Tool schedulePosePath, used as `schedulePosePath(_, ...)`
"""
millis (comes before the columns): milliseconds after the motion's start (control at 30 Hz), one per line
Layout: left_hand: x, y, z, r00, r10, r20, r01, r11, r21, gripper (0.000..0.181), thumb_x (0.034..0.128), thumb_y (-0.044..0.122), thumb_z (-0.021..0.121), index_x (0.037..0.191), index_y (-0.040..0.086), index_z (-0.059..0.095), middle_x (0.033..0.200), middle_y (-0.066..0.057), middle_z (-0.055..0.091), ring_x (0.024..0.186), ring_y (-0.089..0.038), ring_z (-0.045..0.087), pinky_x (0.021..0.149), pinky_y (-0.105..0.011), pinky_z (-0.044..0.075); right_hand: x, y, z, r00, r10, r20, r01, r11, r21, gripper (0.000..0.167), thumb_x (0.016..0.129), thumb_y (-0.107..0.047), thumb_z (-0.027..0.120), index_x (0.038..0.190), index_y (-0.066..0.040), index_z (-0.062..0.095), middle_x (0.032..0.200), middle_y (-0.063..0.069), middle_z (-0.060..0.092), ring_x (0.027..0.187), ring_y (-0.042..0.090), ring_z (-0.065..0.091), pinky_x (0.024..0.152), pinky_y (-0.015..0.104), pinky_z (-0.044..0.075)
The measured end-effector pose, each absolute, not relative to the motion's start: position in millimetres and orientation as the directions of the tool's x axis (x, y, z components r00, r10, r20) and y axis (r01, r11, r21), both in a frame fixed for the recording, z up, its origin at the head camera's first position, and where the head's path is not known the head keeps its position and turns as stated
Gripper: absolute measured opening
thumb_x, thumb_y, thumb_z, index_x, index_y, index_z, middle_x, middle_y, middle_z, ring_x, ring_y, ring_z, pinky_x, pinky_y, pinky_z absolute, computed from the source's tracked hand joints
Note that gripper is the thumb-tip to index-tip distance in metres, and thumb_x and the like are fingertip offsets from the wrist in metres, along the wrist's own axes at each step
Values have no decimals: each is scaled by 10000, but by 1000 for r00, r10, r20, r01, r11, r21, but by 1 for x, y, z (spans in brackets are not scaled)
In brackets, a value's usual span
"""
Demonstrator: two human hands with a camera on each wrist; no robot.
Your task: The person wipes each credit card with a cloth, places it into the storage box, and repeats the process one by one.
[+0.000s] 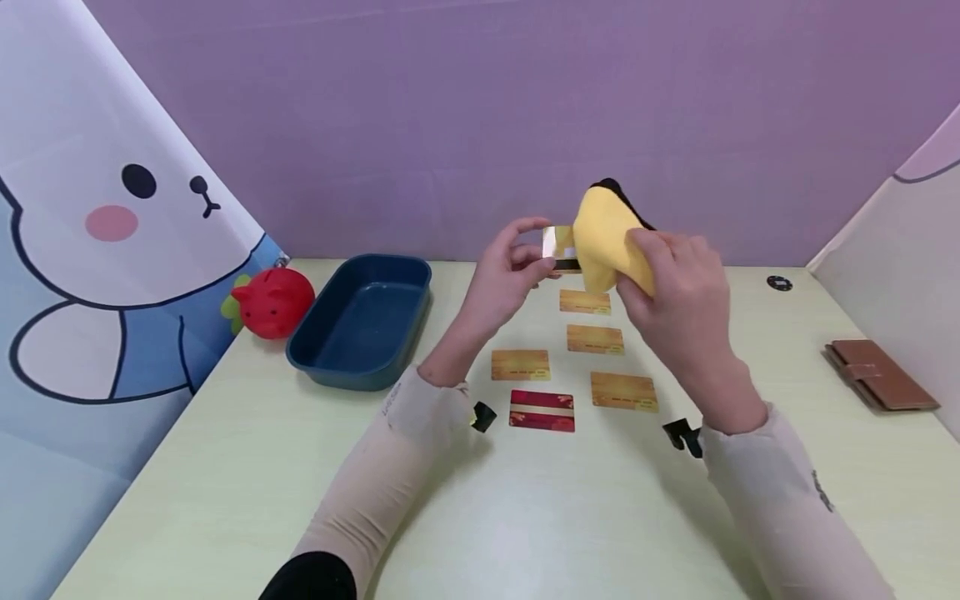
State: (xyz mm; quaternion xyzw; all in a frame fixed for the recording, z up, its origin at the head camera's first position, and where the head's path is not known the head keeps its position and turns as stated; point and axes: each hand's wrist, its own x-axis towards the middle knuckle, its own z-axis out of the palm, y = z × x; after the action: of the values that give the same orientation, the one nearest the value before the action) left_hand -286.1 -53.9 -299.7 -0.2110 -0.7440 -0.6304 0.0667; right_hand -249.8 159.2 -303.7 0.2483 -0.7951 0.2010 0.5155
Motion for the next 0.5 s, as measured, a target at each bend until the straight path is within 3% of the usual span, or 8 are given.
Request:
schedulePosePath(300,-283,-49,-301,-915,270,299,333,92,938,415,993,88,613,1389,144,500,1058,-168,738,949,-290,730,742,-251,495,-252,157,-312,-393,-336,856,-596,802,41,294,878,-62,737,1166,-46,684,1025,243,690,823,444,575,652,512,438)
schedulePosePath(500,-283,-49,-299,-922,250,296,324,77,943,400,990,79,617,1374,139,523,1047,-180,736,926,-304,721,716,-247,481,-254,156,-314,-419,-368,830,-604,796,47,356,881,-94,697,1233,-52,664,1073,267,660,837,457,562,658,529,432)
